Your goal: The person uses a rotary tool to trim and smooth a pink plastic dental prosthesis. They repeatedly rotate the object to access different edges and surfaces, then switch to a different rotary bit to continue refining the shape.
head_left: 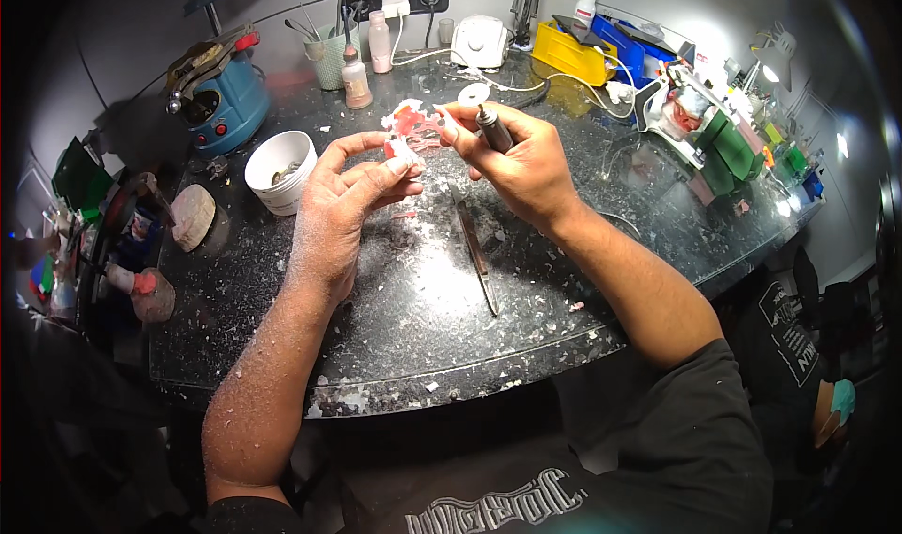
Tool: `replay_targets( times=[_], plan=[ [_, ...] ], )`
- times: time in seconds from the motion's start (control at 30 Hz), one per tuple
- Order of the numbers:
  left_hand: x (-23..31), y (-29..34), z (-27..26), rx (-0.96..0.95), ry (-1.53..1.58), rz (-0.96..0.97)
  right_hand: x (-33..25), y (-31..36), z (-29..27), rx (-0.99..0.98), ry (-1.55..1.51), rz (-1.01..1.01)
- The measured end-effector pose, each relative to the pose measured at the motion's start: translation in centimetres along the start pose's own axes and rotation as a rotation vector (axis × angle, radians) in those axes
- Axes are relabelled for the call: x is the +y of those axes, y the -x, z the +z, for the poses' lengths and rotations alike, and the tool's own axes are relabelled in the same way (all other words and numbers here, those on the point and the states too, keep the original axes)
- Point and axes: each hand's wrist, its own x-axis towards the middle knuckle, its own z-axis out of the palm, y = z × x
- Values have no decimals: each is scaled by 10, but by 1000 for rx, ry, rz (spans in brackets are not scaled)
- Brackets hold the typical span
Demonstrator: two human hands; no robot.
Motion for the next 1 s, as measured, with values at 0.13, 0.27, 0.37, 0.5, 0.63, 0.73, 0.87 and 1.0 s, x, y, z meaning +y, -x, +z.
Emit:
replay_targets(
  times=[0.13,0.27,0.37,0.5,0.63,0.73,0.87,1.0],
  plan=[
    [2,2,0,-46,36,-12,0,0,-1,-24,9,-7],
    [1,2,0,-36,61,-23,-10,0,0,-4,-82,21],
    [2,2,2,-3,59,-21,-9,-5,-7,41,-136,36],
    [2,2,2,13,64,-19,-4,-10,-11,103,-185,39],
    [0,2,1,22,57,-15,-8,-11,-13,-4,-92,104],
    [1,2,0,-3,56,-21,-9,-7,-12,-104,1,35],
    [3,3,1,-13,76,-45,-1,-4,-5,-117,-27,-25],
    [2,3,1,-27,66,-52,2,-4,-4,-116,-77,-68]
  ],
)
